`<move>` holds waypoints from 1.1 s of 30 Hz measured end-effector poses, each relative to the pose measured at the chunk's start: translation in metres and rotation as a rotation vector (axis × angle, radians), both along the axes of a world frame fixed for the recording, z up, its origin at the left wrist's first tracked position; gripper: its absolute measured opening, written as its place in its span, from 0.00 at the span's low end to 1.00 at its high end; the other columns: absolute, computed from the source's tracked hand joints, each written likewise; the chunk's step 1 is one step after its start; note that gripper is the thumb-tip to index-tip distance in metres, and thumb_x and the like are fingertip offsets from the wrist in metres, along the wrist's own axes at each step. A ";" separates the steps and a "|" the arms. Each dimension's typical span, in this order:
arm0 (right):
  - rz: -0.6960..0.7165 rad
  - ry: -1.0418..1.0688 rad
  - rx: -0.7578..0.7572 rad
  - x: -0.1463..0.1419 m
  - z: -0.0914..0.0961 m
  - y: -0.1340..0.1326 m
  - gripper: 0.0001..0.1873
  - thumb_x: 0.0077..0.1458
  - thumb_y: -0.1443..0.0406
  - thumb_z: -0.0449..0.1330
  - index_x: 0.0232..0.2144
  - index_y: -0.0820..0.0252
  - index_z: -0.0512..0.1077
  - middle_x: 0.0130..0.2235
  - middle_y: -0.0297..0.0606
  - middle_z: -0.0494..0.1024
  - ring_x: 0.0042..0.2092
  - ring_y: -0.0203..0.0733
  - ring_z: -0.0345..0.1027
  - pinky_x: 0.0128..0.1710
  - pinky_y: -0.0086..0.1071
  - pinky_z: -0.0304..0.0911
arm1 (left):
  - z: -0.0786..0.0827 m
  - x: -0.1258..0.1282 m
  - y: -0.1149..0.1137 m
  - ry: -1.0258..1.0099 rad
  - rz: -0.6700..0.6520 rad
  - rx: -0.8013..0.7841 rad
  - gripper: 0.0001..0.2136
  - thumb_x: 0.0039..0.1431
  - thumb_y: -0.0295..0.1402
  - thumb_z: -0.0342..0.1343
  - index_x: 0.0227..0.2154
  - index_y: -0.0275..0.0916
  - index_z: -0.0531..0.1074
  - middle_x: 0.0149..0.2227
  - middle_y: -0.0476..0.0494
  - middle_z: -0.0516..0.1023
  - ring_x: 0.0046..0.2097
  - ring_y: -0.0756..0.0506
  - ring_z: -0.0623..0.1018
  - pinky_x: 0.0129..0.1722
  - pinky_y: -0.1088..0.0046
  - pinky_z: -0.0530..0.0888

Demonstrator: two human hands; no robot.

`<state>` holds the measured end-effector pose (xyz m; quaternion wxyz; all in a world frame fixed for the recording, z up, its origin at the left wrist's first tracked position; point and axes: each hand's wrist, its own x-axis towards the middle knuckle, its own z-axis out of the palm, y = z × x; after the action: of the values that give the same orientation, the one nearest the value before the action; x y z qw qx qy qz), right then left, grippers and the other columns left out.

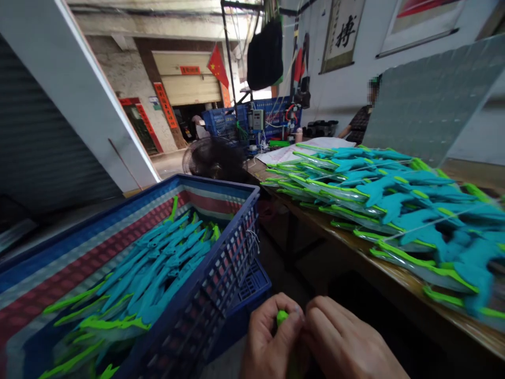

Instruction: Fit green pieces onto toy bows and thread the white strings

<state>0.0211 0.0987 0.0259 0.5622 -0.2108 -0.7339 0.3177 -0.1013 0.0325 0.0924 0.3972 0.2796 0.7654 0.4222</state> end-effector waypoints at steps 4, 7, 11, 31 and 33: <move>0.255 0.259 -0.454 0.005 -0.002 -0.004 0.07 0.64 0.75 0.56 0.35 0.61 0.67 0.32 0.31 0.70 0.32 0.27 0.66 0.32 0.20 0.59 | 0.010 -0.007 -0.003 0.051 -0.167 -0.066 0.16 0.65 0.45 0.59 0.39 0.35 0.70 0.34 0.44 0.67 0.33 0.51 0.68 0.32 0.77 0.65; 0.315 0.323 -0.691 0.007 -0.005 -0.007 0.03 0.63 0.71 0.59 0.36 0.61 0.71 0.33 0.30 0.73 0.33 0.26 0.68 0.33 0.19 0.61 | 0.013 -0.011 -0.002 0.048 -0.276 -0.075 0.12 0.69 0.42 0.55 0.41 0.37 0.70 0.33 0.46 0.67 0.31 0.52 0.69 0.30 0.77 0.67; 0.338 0.383 -0.790 0.003 -0.005 -0.013 0.05 0.65 0.70 0.58 0.34 0.63 0.71 0.33 0.33 0.72 0.33 0.27 0.67 0.33 0.22 0.62 | 0.014 -0.010 0.001 -0.007 -0.270 -0.045 0.10 0.69 0.39 0.56 0.37 0.36 0.70 0.30 0.47 0.62 0.27 0.53 0.66 0.25 0.78 0.65; 0.254 0.202 -0.530 -0.002 -0.020 -0.009 0.04 0.69 0.69 0.51 0.39 0.57 0.62 0.32 0.29 0.70 0.31 0.26 0.67 0.31 0.15 0.64 | 0.010 -0.001 0.008 0.183 -0.265 -0.091 0.24 0.58 0.52 0.63 0.34 0.30 0.72 0.25 0.44 0.68 0.23 0.52 0.66 0.23 0.77 0.64; 0.231 0.224 -0.470 -0.001 -0.020 -0.008 0.05 0.69 0.70 0.51 0.38 0.57 0.62 0.32 0.30 0.69 0.30 0.26 0.66 0.31 0.16 0.64 | 0.013 -0.002 0.009 0.192 -0.282 -0.117 0.25 0.59 0.53 0.61 0.34 0.30 0.71 0.24 0.45 0.66 0.23 0.52 0.66 0.22 0.77 0.62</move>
<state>0.0198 0.0903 0.0062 0.5355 -0.2138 -0.5926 0.5624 -0.1038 0.0410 0.1053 0.3930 0.3996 0.7763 0.2884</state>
